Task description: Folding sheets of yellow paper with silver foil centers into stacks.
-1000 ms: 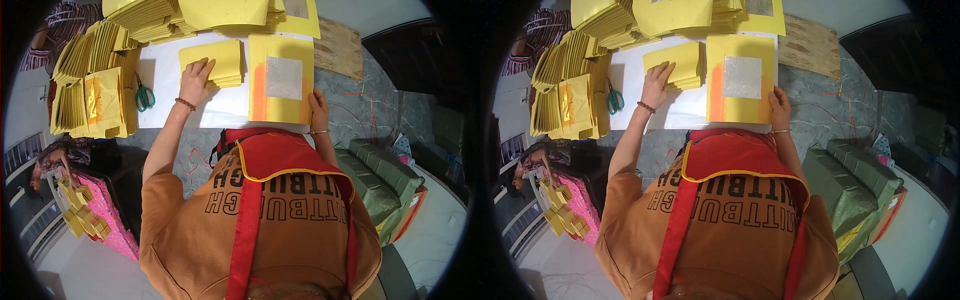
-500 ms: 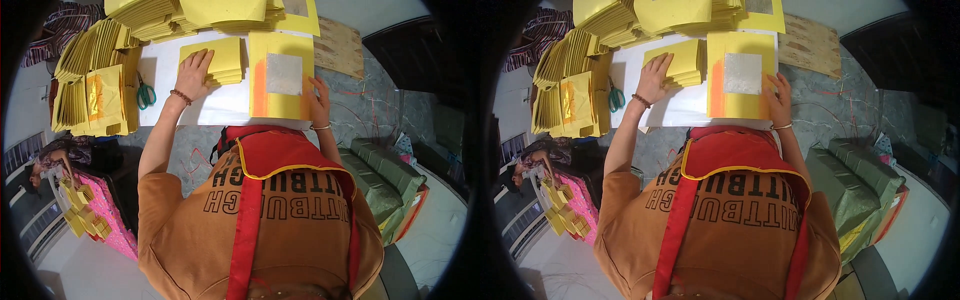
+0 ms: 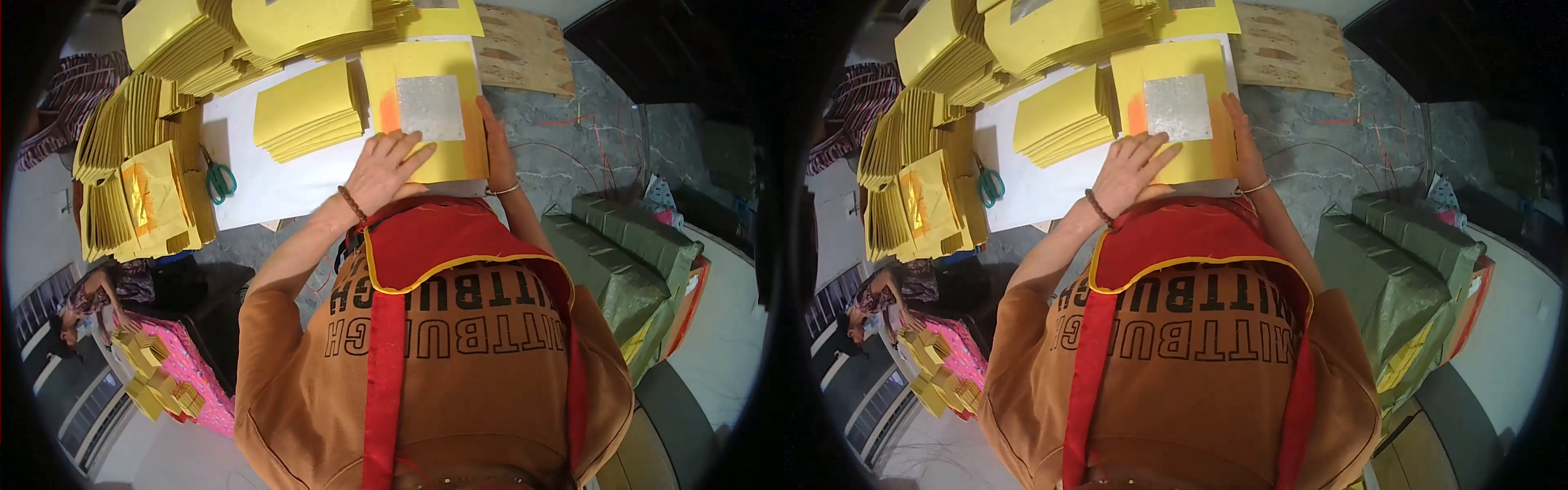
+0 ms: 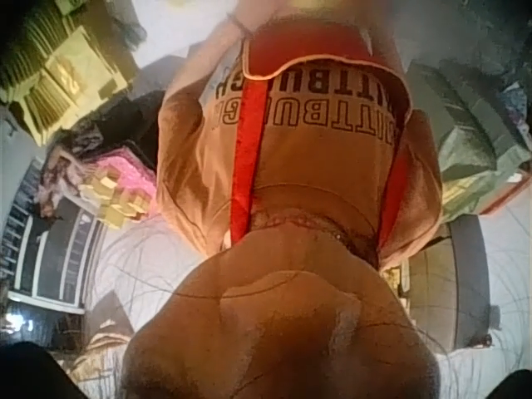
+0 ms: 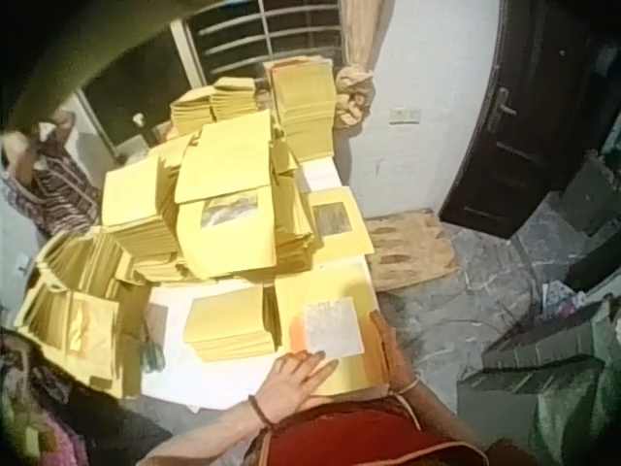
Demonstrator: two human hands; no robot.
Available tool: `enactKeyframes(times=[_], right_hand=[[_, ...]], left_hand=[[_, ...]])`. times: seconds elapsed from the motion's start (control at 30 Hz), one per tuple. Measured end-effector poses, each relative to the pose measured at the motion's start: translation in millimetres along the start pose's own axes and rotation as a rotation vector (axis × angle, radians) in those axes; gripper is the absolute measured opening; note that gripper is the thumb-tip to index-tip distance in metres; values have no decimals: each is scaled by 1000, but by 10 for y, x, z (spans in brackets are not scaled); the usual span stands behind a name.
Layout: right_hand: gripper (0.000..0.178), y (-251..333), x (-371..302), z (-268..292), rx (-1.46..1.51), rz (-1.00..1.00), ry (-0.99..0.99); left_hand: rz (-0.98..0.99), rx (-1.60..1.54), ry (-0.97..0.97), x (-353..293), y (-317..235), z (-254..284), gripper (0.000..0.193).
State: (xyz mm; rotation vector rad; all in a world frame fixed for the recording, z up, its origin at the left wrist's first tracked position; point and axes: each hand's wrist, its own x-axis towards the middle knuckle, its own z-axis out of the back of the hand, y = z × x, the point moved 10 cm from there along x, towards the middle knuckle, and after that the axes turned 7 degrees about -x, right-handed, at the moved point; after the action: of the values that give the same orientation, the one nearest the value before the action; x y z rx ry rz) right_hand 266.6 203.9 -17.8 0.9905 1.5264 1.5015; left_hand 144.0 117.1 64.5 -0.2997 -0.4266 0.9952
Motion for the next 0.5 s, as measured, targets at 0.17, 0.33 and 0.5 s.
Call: enactKeyframes(times=[0.17, 0.33, 0.5], right_hand=[[61, 52, -36, -52, 260, -105, 5], [62, -28, -22, -13, 244, -95, -8], [61, -19, -18, 33, 166, -46, -27]], left_hand=[[-20, 18, 13, 29, 10, 8, 62], [-14, -8, 18, 18, 15, 7, 54], [-8, -200, -42, 76, 12, 193, 29]])
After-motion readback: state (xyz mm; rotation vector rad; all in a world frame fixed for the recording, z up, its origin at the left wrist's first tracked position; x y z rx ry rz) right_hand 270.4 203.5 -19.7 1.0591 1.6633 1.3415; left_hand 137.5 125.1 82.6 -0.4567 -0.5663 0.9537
